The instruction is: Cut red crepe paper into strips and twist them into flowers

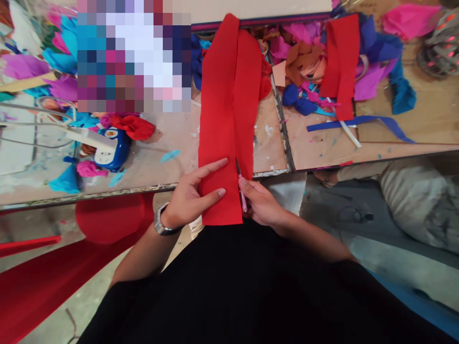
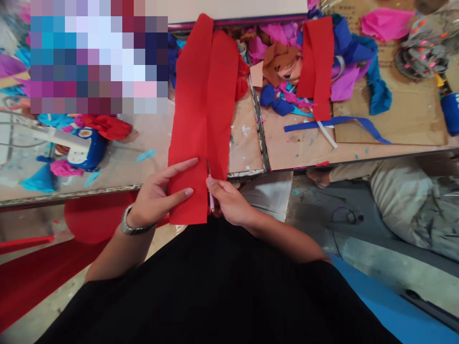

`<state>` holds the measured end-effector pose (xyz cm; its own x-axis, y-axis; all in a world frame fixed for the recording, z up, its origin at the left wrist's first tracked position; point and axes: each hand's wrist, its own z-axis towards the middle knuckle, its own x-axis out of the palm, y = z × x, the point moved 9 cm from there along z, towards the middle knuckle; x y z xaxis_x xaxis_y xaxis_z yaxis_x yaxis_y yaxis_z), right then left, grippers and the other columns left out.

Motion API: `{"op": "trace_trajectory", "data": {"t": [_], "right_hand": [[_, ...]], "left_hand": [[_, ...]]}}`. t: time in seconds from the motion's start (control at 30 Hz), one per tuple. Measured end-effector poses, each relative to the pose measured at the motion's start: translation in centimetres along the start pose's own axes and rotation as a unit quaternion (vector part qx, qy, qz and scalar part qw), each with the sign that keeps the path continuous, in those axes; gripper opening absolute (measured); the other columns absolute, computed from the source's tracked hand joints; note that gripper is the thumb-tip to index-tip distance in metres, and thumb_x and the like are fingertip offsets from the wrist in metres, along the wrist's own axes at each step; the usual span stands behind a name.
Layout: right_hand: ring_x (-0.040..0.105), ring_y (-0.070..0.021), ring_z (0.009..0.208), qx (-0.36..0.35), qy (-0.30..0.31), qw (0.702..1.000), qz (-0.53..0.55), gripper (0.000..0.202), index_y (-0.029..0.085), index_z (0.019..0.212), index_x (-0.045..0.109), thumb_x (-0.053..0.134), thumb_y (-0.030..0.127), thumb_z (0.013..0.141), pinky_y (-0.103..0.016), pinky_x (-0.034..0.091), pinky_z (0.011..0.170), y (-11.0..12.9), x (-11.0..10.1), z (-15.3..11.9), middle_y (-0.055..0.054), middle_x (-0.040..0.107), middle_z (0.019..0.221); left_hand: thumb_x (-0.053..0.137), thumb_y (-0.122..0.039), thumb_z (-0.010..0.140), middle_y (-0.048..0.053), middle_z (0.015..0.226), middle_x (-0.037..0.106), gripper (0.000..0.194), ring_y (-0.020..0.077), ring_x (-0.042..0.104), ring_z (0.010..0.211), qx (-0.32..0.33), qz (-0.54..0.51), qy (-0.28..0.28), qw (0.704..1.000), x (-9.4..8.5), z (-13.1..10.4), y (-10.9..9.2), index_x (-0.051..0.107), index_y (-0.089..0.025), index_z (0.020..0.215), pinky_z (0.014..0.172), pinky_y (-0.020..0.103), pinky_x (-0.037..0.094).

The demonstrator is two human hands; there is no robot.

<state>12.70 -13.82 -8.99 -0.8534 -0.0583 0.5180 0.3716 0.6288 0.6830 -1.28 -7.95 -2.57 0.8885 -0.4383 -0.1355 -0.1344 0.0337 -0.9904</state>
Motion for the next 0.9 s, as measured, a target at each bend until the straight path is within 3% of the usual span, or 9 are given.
{"op": "trace_trajectory", "data": {"t": [0.5,0.9], "right_hand": [[0.038,-0.008,0.043,-0.019,0.016,1.0,0.01,0.065,0.024,0.086,0.056,0.071,0.087,0.091,-0.024,0.026,0.041,0.2,0.42,0.11,0.008,0.053,0.058],[0.04,-0.0079,0.046,0.009,-0.008,0.999,0.04,0.068,0.025,0.088,0.054,0.079,0.088,0.082,-0.024,0.023,0.043,0.16,0.48,-0.37,0.008,0.051,0.061]], "left_hand": [[0.09,-0.041,0.093,0.012,0.16,0.069,0.069,0.034,0.07,0.146,-0.002,0.001,-0.008,1.0,0.19,-0.22,0.06,0.07,-0.028,0.157,0.132,0.056,0.053],[0.091,-0.038,0.092,0.011,0.158,0.071,0.069,0.0323,0.072,0.143,-0.004,-0.009,-0.01,1.0,0.27,-0.35,0.08,0.069,-0.029,0.157,0.128,0.053,0.058]]}}
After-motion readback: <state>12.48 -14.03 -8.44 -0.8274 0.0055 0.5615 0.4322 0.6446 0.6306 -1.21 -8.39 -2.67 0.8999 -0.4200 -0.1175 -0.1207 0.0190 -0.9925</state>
